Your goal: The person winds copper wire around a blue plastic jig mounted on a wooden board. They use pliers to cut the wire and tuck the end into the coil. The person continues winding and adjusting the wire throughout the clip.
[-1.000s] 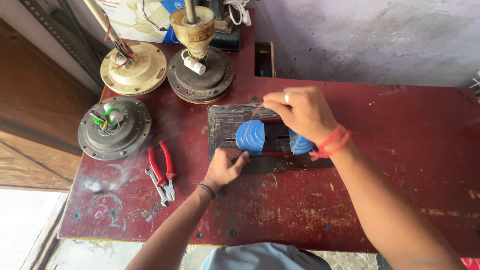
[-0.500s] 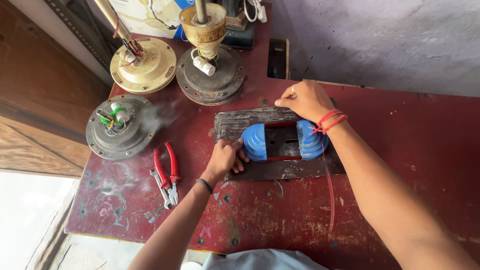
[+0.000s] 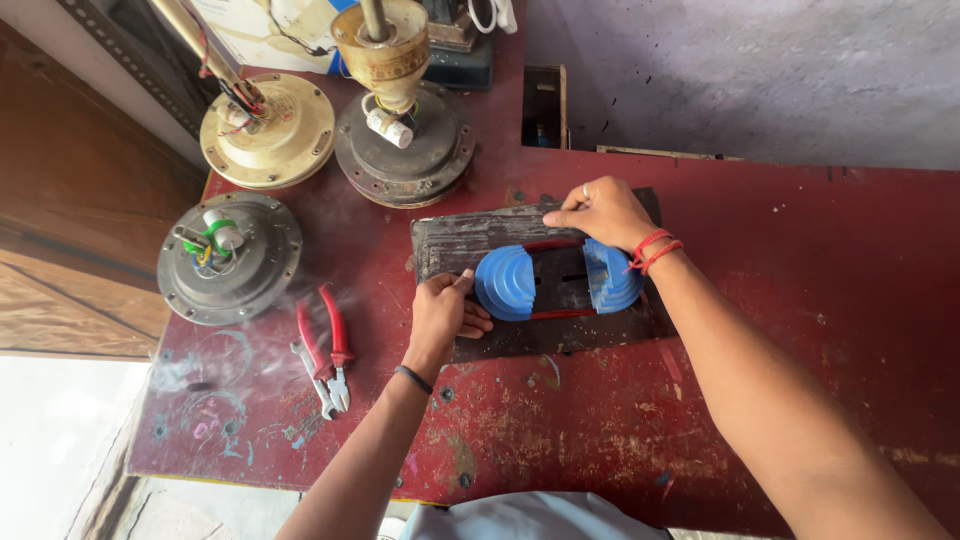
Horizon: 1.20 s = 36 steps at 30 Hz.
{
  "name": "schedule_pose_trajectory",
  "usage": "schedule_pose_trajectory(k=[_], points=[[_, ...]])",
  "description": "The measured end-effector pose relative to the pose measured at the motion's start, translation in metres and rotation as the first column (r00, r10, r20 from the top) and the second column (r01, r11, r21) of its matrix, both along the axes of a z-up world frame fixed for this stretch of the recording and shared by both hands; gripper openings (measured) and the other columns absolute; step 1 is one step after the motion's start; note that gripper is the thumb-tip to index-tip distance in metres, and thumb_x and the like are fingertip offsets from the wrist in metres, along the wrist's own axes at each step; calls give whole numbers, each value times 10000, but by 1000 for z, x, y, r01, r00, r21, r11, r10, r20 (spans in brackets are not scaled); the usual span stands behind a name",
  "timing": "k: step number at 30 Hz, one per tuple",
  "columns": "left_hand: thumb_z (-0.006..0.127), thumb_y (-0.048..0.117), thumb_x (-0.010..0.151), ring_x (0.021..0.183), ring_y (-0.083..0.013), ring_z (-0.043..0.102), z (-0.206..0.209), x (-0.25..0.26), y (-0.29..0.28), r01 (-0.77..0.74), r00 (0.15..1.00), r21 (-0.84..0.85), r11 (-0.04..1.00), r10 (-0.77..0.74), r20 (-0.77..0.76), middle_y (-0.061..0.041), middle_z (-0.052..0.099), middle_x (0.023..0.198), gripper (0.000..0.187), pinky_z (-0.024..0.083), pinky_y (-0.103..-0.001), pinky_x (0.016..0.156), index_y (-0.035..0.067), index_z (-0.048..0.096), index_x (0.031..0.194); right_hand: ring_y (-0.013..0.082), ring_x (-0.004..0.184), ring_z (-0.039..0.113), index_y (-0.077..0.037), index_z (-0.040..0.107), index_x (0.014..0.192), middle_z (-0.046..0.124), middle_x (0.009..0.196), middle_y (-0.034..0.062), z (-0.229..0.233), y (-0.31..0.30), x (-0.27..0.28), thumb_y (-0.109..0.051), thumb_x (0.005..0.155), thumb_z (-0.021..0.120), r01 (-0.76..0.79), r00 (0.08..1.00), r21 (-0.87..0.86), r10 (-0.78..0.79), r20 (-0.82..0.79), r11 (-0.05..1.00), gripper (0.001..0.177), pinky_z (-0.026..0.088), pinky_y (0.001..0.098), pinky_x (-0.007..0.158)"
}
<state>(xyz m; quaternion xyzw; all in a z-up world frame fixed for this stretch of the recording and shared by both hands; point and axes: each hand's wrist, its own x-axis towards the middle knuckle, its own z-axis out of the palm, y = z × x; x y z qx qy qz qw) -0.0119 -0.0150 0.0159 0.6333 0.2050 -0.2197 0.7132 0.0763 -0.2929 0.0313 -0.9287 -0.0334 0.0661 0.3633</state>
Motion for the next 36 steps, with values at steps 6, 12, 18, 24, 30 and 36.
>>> schedule_pose_trajectory(k=[6,12,18,24,30,36], points=[[749,222,924,539,-162,720,-5,-5,-5,-119,961,289,950,37,274,-132,745,714,280,558,-277,428,-57,733,931,170,651,711,-15,799,863,752,741,124,-4,-9,-20,-346,780,883,102,991,-87,-94,97,991,352,544,313,639],[751,156,947,634,-206,764,-25,-25,-12,-349,747,465,814,-58,662,-99,752,802,157,588,-346,588,6,709,959,154,590,678,-27,775,830,736,699,96,-6,-21,-53,-297,792,865,236,949,-32,-224,223,971,287,529,308,596],[696,51,714,1112,-399,625,-5,-35,-5,-179,567,739,650,-546,617,-184,586,1221,676,542,-457,911,67,549,1373,146,548,637,-51,763,855,708,640,66,-7,-15,-66,-229,813,834,248,916,65,-256,310,967,196,490,300,568],[964,386,477,1332,-430,432,25,-7,5,-48,259,776,629,-742,618,-222,497,1430,1123,308,-524,1094,46,461,1422,173,535,599,-57,763,836,673,612,78,-4,-14,-68,-215,821,832,251,913,32,-248,323,967,173,455,337,545],[912,459,602,1394,-315,497,15,-4,1,23,275,772,635,-747,606,-145,544,1500,1055,286,-510,1200,68,464,1475,192,593,657,-81,743,909,707,685,79,-4,-24,-76,-184,909,742,191,940,-24,-176,292,981,103,481,338,593],[899,471,612,1381,-312,502,4,-4,-1,8,293,794,607,-761,579,-149,530,1508,1054,274,-519,1198,58,448,1470,250,748,724,-116,748,1001,752,851,92,-8,-52,-117,-174,959,669,215,951,-126,-178,251,969,106,522,388,687]])
